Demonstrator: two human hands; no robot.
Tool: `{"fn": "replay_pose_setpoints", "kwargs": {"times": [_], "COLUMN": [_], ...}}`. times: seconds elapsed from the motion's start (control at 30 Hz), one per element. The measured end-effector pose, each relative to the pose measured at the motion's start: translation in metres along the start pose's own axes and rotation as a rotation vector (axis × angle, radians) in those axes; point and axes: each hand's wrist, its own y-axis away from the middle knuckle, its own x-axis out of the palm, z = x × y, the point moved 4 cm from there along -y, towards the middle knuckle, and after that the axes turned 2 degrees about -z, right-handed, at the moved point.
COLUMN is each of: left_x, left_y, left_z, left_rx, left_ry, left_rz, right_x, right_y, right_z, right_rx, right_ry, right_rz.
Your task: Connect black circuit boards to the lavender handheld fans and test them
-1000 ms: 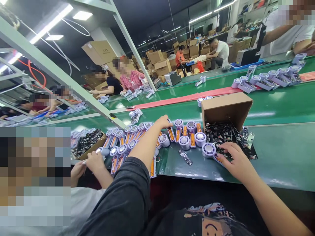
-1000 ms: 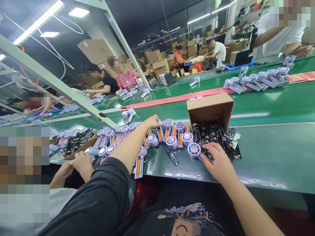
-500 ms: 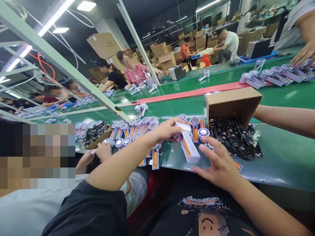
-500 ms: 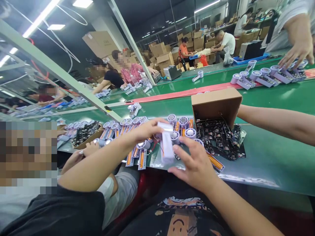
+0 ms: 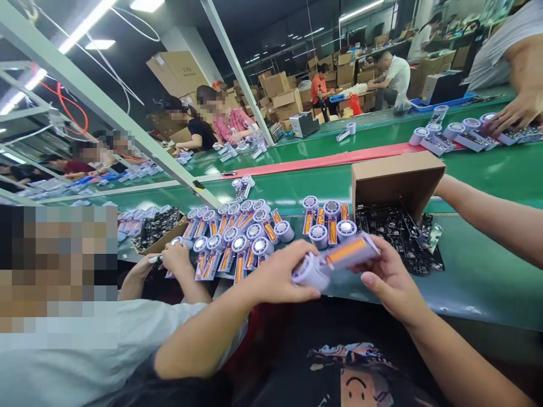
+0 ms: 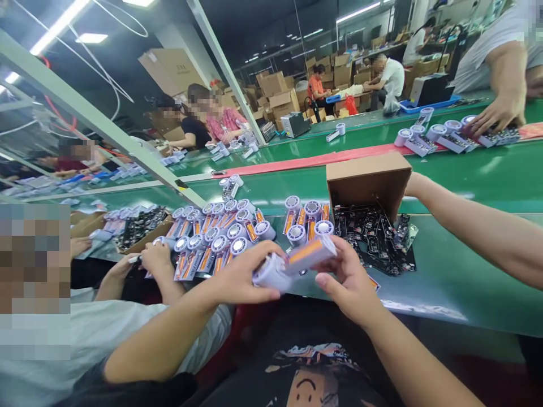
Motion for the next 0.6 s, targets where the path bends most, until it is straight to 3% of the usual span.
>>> {"fn": "replay_pose_setpoints", "kwargs": {"times": [0.1, 0.17, 0.2, 0.27, 0.4, 0.5, 0.6], "left_x": [-0.033, -0.053, -0.058, -0.06, -0.041, -0.029, -0.029], "left_y": [-0.012, -0.024, -0.033, -0.052, -0.09, -0.108, -0.12], "left_z": [0.032, 0.055, 0.063, 0.074, 0.083, 0.084, 0.085], "left_rx": [-0.348, -0.627, -0.684, -0.734, -0.714, -0.679, -0.677], "left_ry": [-0.163, -0.412, -0.466, -0.537, -0.644, -0.703, -0.729], "left_rz": [-0.232, -0.282, -0.278, -0.25, -0.159, -0.101, -0.032], "right_x": [-0.007, -0.012, -0.013, -0.013, -0.012, -0.016, -0.023], "right_y": [0.0, 0.001, 0.001, 0.003, 0.008, 0.012, 0.014], "right_z": [-0.011, -0.018, -0.02, -0.023, -0.023, -0.02, -0.018], "right_rx": [0.041, 0.1, 0.125, 0.157, 0.166, 0.178, 0.206], "right_ry": [-0.065, -0.053, -0.045, -0.034, -0.008, 0.024, 0.042], "right_rz": [-0.056, -0.091, -0.099, -0.096, -0.068, -0.072, -0.098]}}
